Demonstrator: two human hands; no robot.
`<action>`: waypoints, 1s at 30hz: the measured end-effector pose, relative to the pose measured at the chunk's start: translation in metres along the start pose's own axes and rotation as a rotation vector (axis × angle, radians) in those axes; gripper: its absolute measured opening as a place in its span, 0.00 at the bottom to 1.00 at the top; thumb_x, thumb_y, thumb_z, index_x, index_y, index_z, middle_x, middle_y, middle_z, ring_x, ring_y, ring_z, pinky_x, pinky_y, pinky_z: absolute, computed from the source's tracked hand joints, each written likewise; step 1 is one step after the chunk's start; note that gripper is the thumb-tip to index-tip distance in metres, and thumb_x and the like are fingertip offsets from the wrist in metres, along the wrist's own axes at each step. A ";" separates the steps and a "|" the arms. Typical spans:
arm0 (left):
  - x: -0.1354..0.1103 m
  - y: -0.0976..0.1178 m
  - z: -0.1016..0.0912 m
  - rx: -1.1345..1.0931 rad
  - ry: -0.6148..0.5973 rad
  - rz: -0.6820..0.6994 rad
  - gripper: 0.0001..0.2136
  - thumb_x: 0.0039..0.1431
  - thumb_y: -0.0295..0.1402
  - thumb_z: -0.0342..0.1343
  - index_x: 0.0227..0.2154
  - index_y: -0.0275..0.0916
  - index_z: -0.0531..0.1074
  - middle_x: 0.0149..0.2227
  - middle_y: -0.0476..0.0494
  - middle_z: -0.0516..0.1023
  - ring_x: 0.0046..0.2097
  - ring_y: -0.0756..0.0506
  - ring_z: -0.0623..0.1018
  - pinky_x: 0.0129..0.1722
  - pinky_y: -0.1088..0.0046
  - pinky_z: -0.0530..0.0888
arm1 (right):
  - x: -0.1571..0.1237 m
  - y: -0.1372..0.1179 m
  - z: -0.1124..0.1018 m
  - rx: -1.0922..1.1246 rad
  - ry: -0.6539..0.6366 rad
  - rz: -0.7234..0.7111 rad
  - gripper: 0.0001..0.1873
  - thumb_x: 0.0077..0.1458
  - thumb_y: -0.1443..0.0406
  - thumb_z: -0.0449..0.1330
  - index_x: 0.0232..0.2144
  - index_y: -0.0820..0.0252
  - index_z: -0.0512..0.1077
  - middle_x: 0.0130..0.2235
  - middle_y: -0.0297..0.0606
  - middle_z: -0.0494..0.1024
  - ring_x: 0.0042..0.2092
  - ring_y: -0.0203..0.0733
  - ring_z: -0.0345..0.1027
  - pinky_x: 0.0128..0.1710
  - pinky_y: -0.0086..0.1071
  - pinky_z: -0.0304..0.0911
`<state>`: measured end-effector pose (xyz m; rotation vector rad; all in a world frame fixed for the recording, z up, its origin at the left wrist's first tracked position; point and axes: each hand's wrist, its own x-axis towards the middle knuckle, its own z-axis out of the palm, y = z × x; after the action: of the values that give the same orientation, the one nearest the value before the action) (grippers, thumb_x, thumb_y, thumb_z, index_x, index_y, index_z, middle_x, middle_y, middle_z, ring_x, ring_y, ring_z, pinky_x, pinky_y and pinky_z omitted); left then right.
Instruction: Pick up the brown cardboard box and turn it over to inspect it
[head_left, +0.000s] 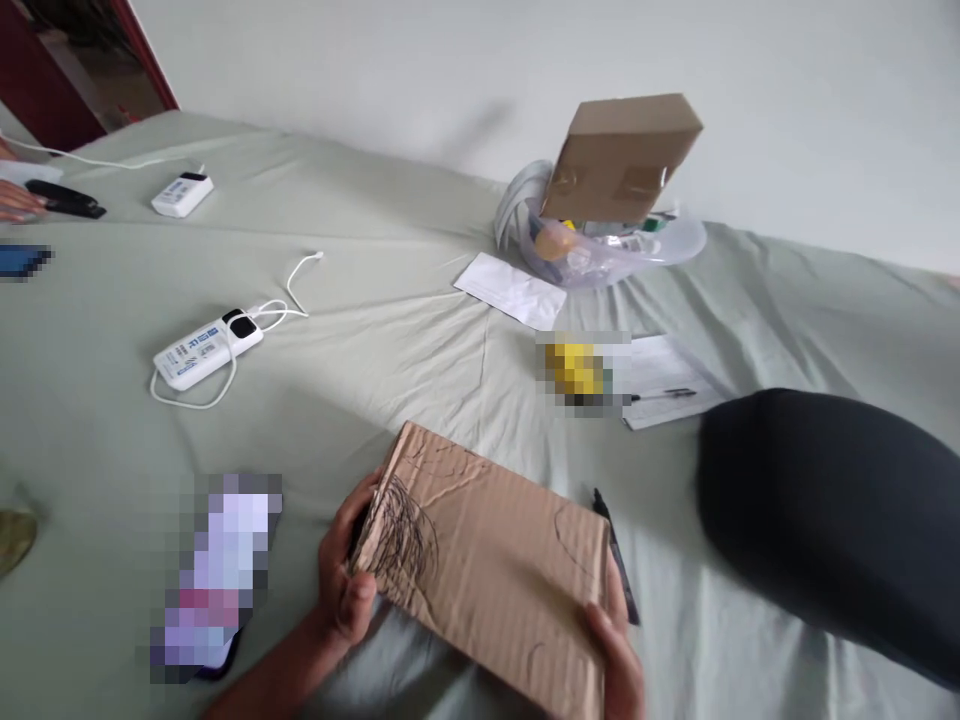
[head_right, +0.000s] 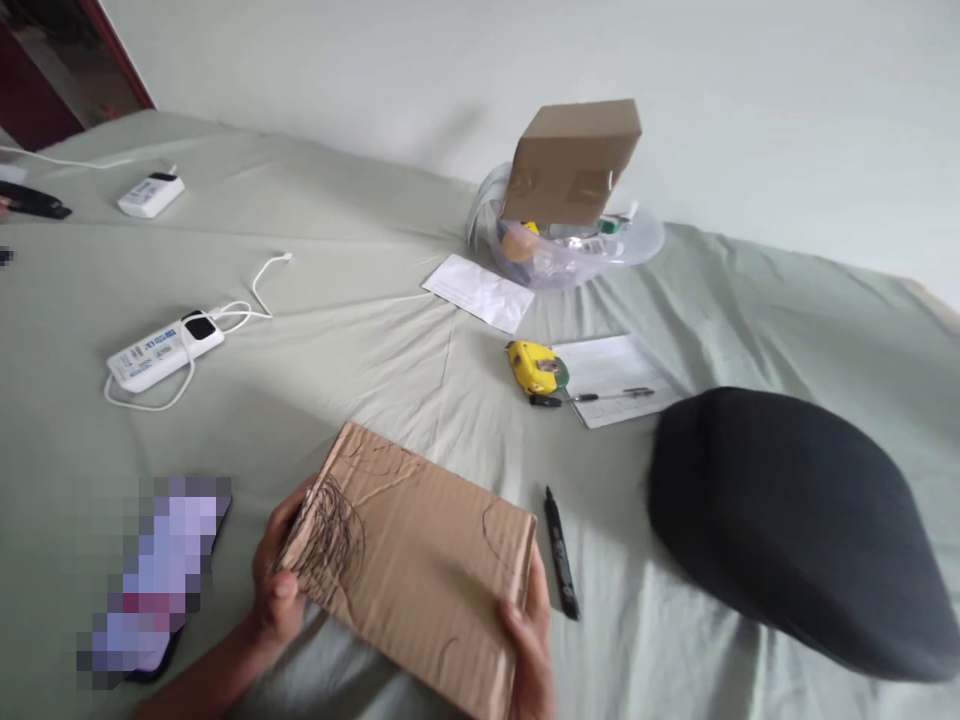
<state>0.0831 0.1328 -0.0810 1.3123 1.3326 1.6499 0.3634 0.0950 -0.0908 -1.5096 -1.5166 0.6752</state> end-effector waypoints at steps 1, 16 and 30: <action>0.002 0.001 0.000 0.012 -0.005 0.009 0.36 0.63 0.64 0.47 0.64 0.47 0.72 0.61 0.37 0.78 0.61 0.32 0.79 0.61 0.54 0.78 | -0.002 -0.001 0.004 -0.022 0.006 -0.061 0.49 0.52 0.33 0.57 0.72 0.34 0.55 0.67 0.43 0.72 0.66 0.72 0.67 0.56 0.64 0.71; 0.014 -0.001 0.007 -0.018 -0.058 0.004 0.38 0.62 0.64 0.49 0.63 0.38 0.70 0.61 0.30 0.77 0.63 0.33 0.77 0.64 0.55 0.73 | 0.030 0.004 0.042 -0.060 0.269 -0.341 0.43 0.58 0.33 0.41 0.62 0.52 0.62 0.71 0.56 0.60 0.72 0.73 0.55 0.64 0.67 0.58; 0.025 -0.009 0.007 -0.237 -0.211 -0.124 0.56 0.40 0.55 0.76 0.70 0.42 0.58 0.69 0.28 0.68 0.62 0.34 0.79 0.55 0.62 0.82 | 0.039 -0.009 0.049 -0.130 0.296 -0.317 0.48 0.57 0.31 0.37 0.60 0.58 0.63 0.67 0.57 0.66 0.69 0.65 0.60 0.66 0.60 0.57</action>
<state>0.0813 0.1598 -0.0824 1.2005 1.0379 1.4887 0.3217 0.1412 -0.0989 -1.3514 -1.5427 0.1632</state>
